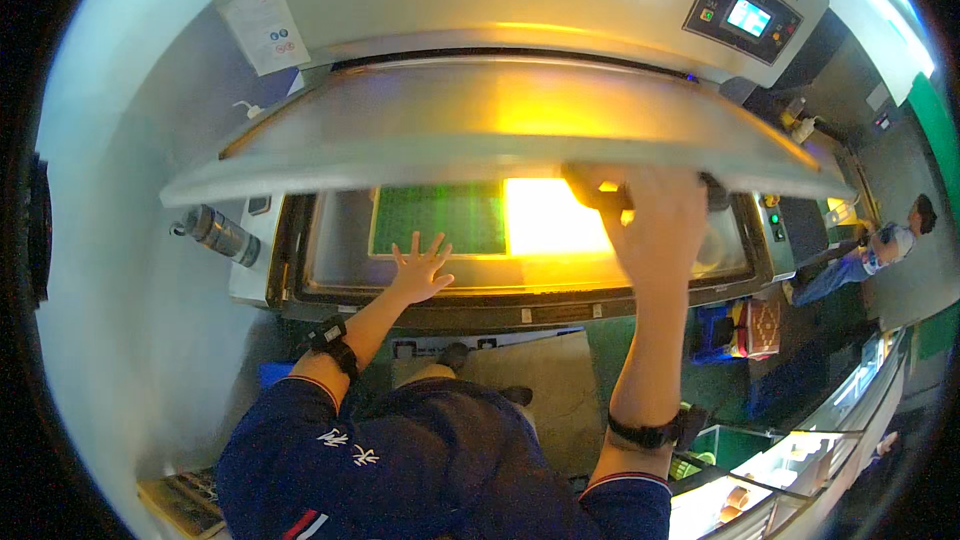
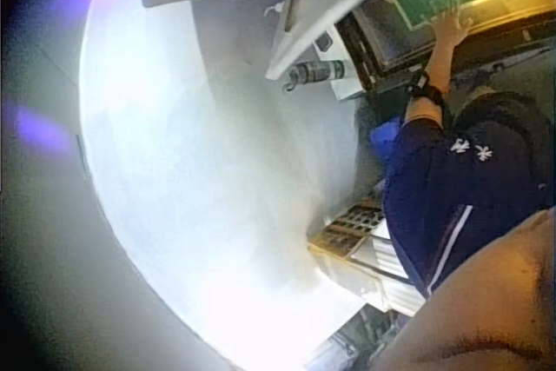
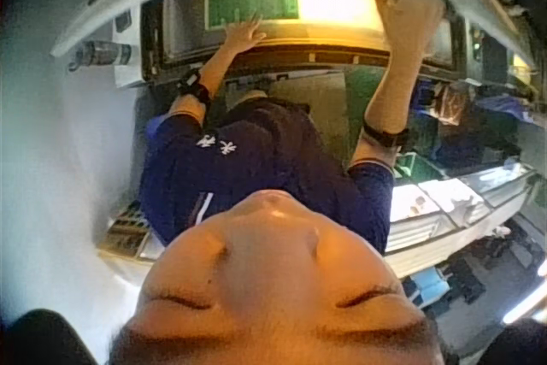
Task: Placing green PCB boards into an LED exposure machine for processing.
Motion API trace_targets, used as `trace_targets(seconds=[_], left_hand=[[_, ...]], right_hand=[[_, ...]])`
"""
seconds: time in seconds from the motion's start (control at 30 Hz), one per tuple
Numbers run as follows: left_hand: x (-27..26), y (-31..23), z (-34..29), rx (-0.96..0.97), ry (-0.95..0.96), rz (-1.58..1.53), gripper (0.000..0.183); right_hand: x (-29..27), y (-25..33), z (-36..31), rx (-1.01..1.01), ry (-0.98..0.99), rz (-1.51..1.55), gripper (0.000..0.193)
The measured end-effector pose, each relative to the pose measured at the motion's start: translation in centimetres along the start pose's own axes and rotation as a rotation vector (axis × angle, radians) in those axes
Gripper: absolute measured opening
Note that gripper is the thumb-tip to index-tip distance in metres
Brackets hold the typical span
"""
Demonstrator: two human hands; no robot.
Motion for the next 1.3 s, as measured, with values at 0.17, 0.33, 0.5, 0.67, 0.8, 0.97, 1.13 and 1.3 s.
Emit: trace_targets(seconds=[0.17, 0.33, 0.5, 0.67, 0.8, 0.97, 1.13, 1.3], left_hand=[[-0.3, -2.5, -2.4, -0.034, 0.048, -0.233, 0.077], [-6.1, -12.5, -10.2, 0.628, 0.516, -0.711, 0.072], [-8.2, -19.8, -9.3, 1.12, 0.742, -0.786, 0.065], [-7.5, -4.5, 3.6, 0.157, 0.195, -0.109, 0.06], [2.0, 5.1, 5.3, -0.04, -0.143, 0.004, 0.063], [-1.1, 4.1, 4.2, -0.049, -0.139, 0.004, 0.065], [-1.7, 4.6, 4.8, -0.048, -0.117, 0.008, 0.064], [-2.4, 4.8, 5.4, -0.132, 0.005, 0.069, 0.066]], right_hand=[[3.1, 0.0, -9.3, 0.09, 0.322, 0.089, 0.023], [12.2, -0.9, -18.5, 0.184, 1.03, -0.027, 0.029], [23.2, -5.9, -36.8, 0.384, 1.291, -0.094, 0.045], [25.0, -5.3, -39.5, 0.52, 1.298, -0.078, 0.047], [25.1, -4.3, -37.3, 0.491, 1.333, -0.104, 0.042], [25.1, -5.2, -39.9, 0.535, 1.289, -0.102, 0.031], [23.4, -3.9, -37.3, 0.434, 1.098, 0.021, 0.025], [18.1, -2.8, -32.6, 0.463, 0.542, 0.583, 0.022]])
Point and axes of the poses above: each hand's wrist, its own z-axis towards the middle knuckle, its own x-axis out of the palm, y = z × x, the point moved 9 cm from there along z, towards the middle knuckle, and after that the axes turned 11 degrees about z, right-handed, at the moved point
